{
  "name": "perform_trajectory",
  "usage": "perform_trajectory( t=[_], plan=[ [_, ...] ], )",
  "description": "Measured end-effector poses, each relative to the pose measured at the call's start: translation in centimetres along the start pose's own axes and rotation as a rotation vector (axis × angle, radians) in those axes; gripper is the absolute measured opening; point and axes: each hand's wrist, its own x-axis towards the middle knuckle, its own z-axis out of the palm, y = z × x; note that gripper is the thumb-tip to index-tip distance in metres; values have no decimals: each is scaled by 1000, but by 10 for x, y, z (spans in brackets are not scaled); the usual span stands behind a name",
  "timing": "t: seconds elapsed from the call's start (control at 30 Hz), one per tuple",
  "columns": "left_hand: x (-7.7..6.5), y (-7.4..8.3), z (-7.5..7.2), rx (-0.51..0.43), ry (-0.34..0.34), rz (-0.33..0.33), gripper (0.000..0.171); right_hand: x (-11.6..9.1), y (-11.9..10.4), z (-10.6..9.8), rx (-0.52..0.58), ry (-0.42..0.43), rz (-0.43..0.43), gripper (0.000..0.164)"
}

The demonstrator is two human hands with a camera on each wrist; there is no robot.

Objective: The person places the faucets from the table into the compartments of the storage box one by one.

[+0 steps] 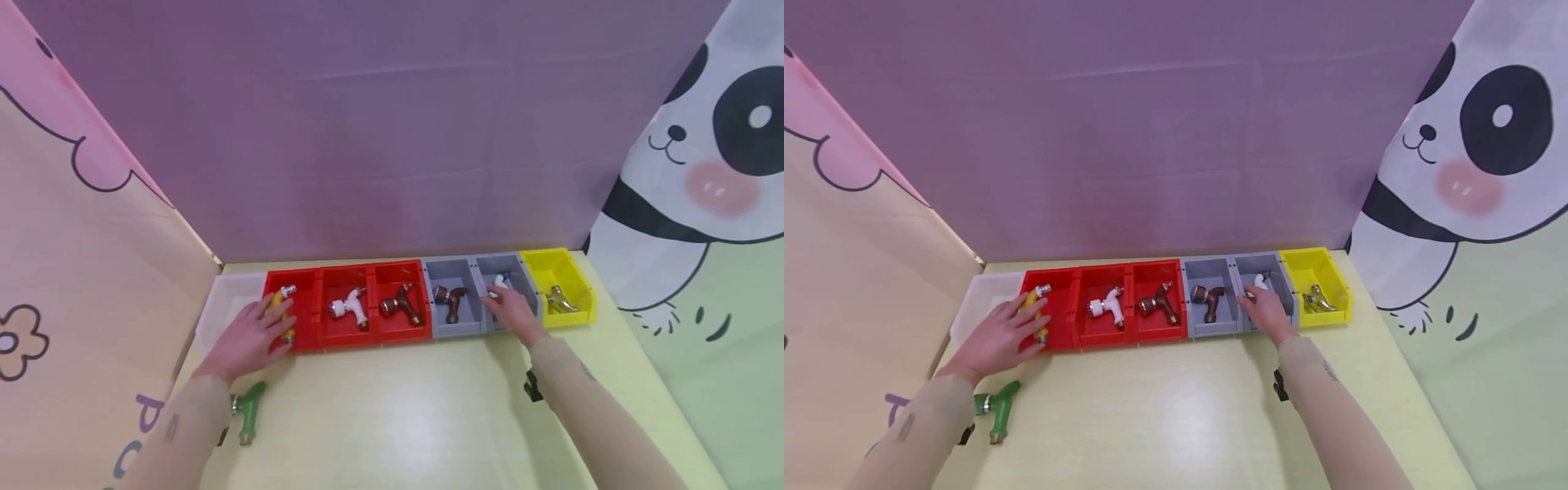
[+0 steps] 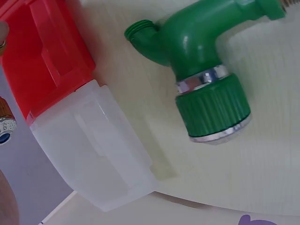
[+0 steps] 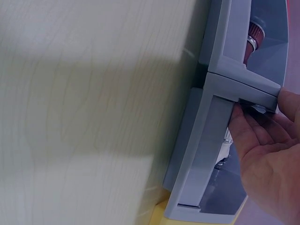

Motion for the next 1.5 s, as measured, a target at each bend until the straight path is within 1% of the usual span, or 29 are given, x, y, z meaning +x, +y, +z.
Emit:
perform_trajectory(
  t=[0.17,0.5,0.73,0.83,1.0,1.23,1.33,1.5],
  plan=[
    [4,0,-2,-10,-28,-29,69,0,1,0,16,-10,21,54],
    [15,1,-5,-21,-64,-67,71,0,4,-1,16,-1,4,54],
    [23,1,-5,-26,-78,-80,70,1,4,-1,24,-6,11,54],
    [26,-1,-4,-25,-73,-79,70,0,4,-1,21,-12,16,54],
    [31,-2,-1,-24,-81,-80,70,-1,2,-1,20,-1,10,53],
    [35,-2,1,-32,-109,-110,70,-2,1,-1,15,11,9,54],
    [36,-2,4,-49,-118,-123,71,-3,1,-1,18,15,9,53],
    [35,-1,8,-123,-138,-154,76,-4,0,-1,18,18,-1,53]
  ],
)
